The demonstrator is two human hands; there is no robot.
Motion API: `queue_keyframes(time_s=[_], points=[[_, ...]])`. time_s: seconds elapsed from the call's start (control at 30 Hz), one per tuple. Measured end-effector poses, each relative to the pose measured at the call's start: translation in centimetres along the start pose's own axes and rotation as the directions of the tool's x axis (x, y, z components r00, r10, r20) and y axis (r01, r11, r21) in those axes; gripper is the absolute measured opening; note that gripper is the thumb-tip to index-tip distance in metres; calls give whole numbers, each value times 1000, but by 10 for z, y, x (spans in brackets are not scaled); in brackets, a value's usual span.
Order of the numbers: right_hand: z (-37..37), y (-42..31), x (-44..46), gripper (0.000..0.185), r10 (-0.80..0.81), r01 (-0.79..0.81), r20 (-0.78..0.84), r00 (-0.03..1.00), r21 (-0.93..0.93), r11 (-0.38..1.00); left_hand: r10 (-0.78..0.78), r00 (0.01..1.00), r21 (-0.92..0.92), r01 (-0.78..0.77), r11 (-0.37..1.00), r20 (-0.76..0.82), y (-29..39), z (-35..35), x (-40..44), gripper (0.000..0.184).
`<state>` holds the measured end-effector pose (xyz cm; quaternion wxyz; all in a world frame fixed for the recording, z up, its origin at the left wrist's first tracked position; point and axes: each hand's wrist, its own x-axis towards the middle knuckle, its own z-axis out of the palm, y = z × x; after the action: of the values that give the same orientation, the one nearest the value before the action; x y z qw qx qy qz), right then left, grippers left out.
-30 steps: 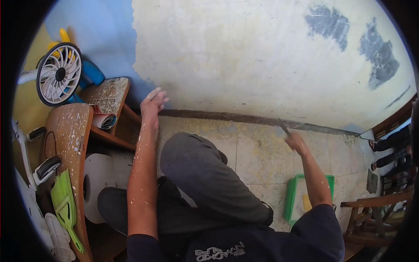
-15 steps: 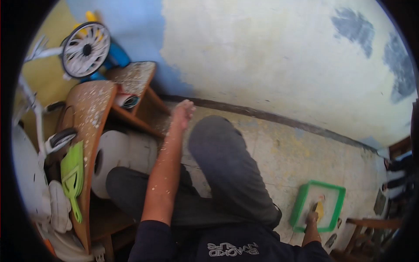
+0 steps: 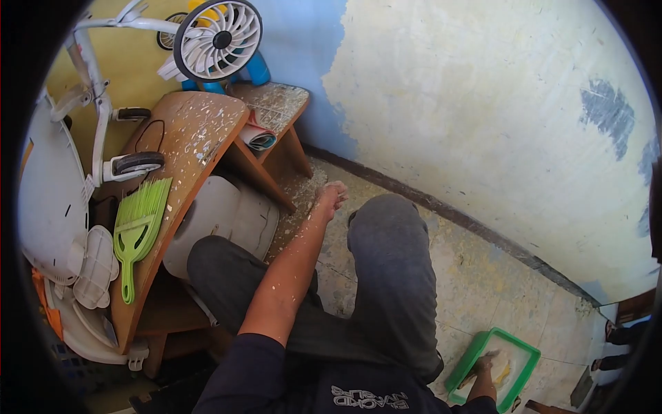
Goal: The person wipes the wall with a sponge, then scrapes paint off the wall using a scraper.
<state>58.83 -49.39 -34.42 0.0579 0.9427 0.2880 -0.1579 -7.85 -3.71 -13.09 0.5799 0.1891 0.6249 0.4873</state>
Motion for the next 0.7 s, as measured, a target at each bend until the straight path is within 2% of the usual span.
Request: queue_keyframes(time_s=[0.03,0.07,0.23,0.27,0.33,0.37,0.43,0.47,0.53,0.57,0.6,0.63,0.67,0.7], points=[[10,5,5,68,-73,64,-74,995,-123,990,-10,1000,17,10,1000,3,-3,0,1,24],[7,1,5,68,-75,66,-73,995,-120,991,-16,1000,37,16,999,6,-3,-1,3,24],[-56,-22,4,39,111,-154,224,968,181,971,-35,999,19,35,999,5,-10,-2,5,25],[-53,-26,4,39,104,-147,221,970,185,972,-29,999,18,28,999,15,-7,-1,4,25],[-47,-29,-1,31,302,-285,0,953,328,901,-24,1000,19,24,1000,15,-9,1,-1,25],[-58,-39,-10,31,294,-278,-1,956,330,902,-18,1000,27,17,999,22,-7,3,-2,24],[-114,-75,-60,25,229,-206,-43,972,299,932,-26,999,13,25,1000,22,-8,4,0,25],[-107,-63,-51,25,227,-203,-47,973,299,932,-36,999,-2,37,999,28,-9,6,0,26],[-84,-31,-24,25,-61,60,-11,998,409,910,-16,1000,3,16,1000,23,-12,8,3,26],[-67,-20,-14,25,-63,64,-16,998,407,911,-1,1000,16,1,1000,17,-15,9,4,27],[-49,-12,-4,24,-191,272,-218,957,446,853,0,1000,11,0,1000,18,-16,9,6,27],[-42,-8,1,24,-293,472,-416,861,439,765,-24,1000,12,24,1000,15,-18,10,8,27],[-47,-9,1,24,-293,473,-418,860,435,766,-48,999,15,48,999,11,-20,11,10,27],[-54,-16,-1,25,-246,367,-300,922,469,803,-47,999,12,47,999,12,-21,12,11,27]])
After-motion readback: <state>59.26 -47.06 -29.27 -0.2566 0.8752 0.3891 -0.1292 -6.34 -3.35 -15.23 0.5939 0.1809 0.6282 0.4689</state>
